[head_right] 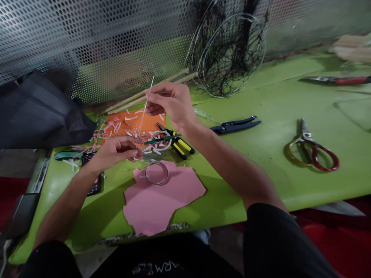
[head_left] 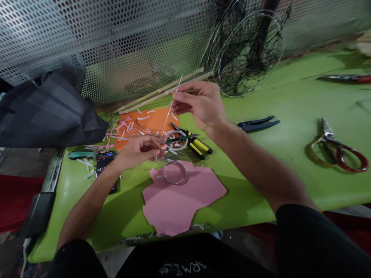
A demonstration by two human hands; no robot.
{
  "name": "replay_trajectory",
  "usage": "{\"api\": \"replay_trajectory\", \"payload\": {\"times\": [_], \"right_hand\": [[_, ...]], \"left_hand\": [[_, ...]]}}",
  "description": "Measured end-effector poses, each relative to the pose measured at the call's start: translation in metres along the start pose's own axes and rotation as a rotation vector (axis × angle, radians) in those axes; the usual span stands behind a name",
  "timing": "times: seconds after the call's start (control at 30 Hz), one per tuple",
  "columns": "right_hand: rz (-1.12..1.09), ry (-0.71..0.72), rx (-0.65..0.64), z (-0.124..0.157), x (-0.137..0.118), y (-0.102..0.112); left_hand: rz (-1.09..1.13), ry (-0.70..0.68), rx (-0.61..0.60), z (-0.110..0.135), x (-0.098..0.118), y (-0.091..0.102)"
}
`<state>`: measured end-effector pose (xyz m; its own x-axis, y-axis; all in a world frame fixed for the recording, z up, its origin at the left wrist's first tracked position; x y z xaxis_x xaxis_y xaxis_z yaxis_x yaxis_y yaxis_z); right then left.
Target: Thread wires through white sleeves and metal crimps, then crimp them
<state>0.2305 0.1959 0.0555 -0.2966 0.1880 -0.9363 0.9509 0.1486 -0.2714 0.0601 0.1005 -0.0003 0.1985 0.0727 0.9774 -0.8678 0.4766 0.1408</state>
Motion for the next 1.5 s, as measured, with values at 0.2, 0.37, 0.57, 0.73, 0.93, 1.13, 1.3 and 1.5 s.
{"api": "replay_trajectory", "payload": {"times": [0.2,0.37,0.57,0.73,0.93,1.13,1.3,1.5], "right_hand": [[-0.012,0.017,-0.011,-0.001,0.001,0.0],[-0.021,0.011,-0.023,-0.003,0.005,0.001],[-0.043,-0.067,-0.012,-0.008,0.02,0.003],[-0.127,-0.297,0.032,-0.008,0.051,0.001],[-0.171,-0.363,0.037,-0.006,0.07,-0.002],[-0.155,-0.325,0.023,-0.007,0.072,0.0],[-0.129,-0.216,0.025,-0.006,0.062,0.001],[-0.095,-0.087,0.034,0.003,0.052,-0.001]], "left_hand": [[0.01,0.003,-0.018,0.001,0.0,0.0],[0.024,0.012,-0.03,-0.001,0.0,0.0],[0.064,0.081,-0.007,0.001,-0.001,0.004],[0.057,0.148,0.012,0.006,0.0,0.014],[0.039,0.212,0.0,0.009,0.004,0.017],[0.03,0.226,0.022,0.01,0.003,0.019],[-0.067,0.155,-0.015,0.008,0.003,0.024],[-0.122,0.117,-0.052,0.011,0.008,0.037]]}}
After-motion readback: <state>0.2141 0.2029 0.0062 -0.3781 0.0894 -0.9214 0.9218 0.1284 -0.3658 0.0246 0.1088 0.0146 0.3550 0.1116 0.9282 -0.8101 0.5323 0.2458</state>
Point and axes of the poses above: each hand's wrist, its own z-axis away from the middle knuckle, its own y-axis out of the back of the hand, x = y × z, the point moved 9 cm from there along -z, towards the middle knuckle
